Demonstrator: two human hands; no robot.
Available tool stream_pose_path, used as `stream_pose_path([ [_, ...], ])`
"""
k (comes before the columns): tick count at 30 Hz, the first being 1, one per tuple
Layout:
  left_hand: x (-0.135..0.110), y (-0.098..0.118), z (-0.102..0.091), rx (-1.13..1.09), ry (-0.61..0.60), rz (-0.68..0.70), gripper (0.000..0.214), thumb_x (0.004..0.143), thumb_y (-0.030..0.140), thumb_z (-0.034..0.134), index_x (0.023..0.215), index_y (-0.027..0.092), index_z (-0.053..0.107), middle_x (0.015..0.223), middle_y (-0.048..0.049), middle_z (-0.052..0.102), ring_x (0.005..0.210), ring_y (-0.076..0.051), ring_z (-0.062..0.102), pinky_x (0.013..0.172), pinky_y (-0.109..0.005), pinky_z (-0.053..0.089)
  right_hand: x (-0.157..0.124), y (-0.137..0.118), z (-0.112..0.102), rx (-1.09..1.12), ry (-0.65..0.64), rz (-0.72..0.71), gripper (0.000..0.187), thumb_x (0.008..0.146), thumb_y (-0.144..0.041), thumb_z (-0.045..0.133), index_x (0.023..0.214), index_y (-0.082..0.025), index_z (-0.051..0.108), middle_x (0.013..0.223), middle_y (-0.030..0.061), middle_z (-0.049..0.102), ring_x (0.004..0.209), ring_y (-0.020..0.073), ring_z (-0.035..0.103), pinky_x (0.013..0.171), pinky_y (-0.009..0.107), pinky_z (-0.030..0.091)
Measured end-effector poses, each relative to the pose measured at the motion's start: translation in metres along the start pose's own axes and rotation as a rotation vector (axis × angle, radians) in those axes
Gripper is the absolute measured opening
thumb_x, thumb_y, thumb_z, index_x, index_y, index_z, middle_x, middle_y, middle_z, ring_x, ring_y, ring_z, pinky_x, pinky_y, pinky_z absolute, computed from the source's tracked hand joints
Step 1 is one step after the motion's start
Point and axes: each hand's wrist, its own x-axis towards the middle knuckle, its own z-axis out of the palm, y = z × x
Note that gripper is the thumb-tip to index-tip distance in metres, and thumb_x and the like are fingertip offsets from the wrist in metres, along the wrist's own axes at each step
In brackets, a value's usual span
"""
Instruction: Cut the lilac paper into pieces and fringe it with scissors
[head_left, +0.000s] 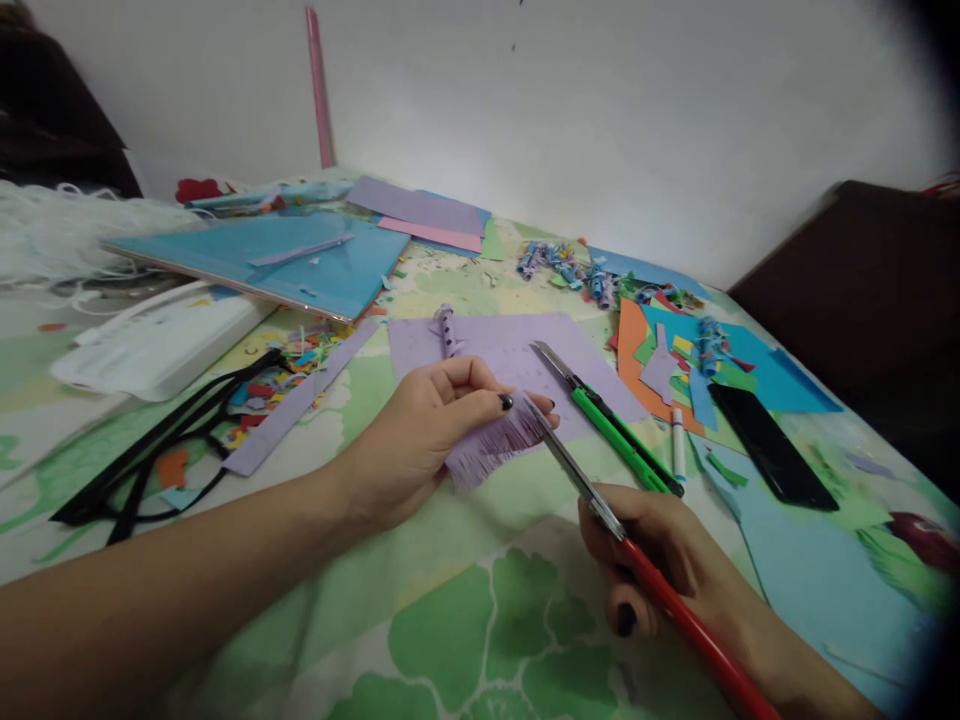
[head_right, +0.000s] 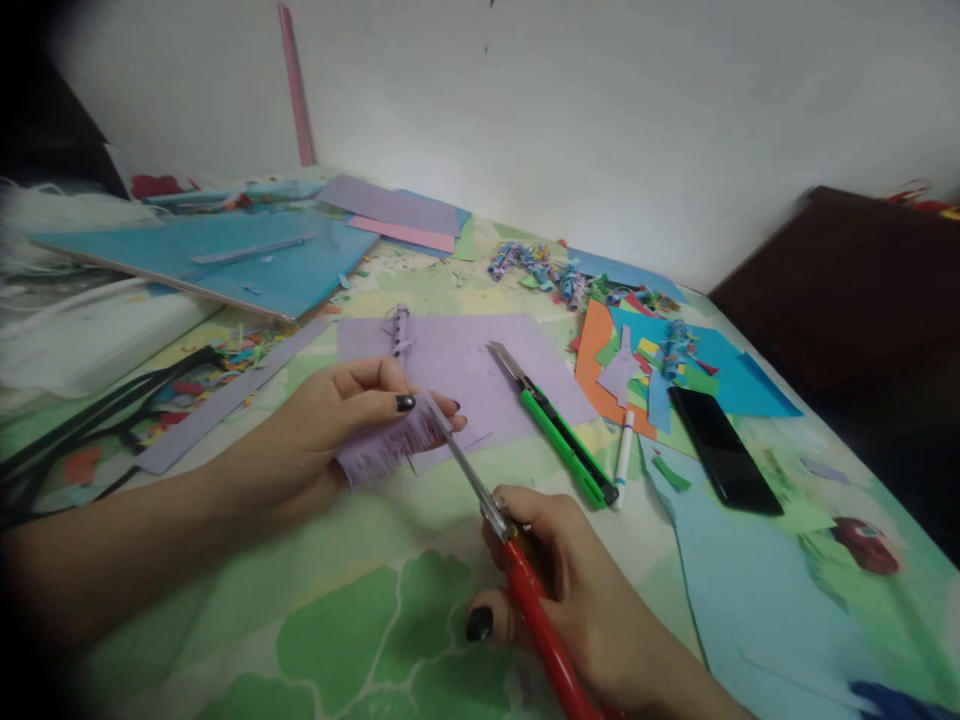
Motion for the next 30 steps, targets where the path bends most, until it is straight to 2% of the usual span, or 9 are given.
stream_pose_path([
  [10,-0.0016,-0.0007,-0.0005,-0.003,-0.029,0.017,0.013,0.078,0.011,0.061,0.070,0.016,0.053,0.088,-0.0076,0.075,0.095,-0.023,0.069,0.087,-0.036,0.051,0.0003,0.0034,0.0026,0.116,-0.023,0.023,0.035,0.075,-0.036,0.071,0.068,-0.021,0.041,0.065,-0.0056,0.030,0.057,0.0107,0.025,0.047,0.022,0.023],
  [17,-0.0009,-0.0007,-0.0017,0.005,-0.035,0.027,0.013,0.078,0.012,0.061,0.070,0.016,0.053,0.088,-0.0084,0.075,0.094,-0.022,0.069,0.085,-0.035,0.052,0.0001,0.0065,0.0016,0.128,-0.019,0.014,0.035,0.075,-0.039,0.072,0.069,-0.020,0.043,0.064,-0.0060,0.030,0.056,0.0103,0.024,0.047,0.022,0.022],
  [30,0.0007,-0.0008,-0.0025,-0.020,-0.031,0.018,0.013,0.076,0.012,0.063,0.071,0.016,0.052,0.089,-0.0087,0.074,0.095,-0.023,0.069,0.087,-0.037,0.052,0.0009,0.0055,0.0026,0.114,-0.011,0.055,0.041,0.073,-0.042,0.073,0.065,-0.020,0.039,0.064,-0.0057,0.028,0.056,0.0101,0.025,0.046,0.022,0.024],
])
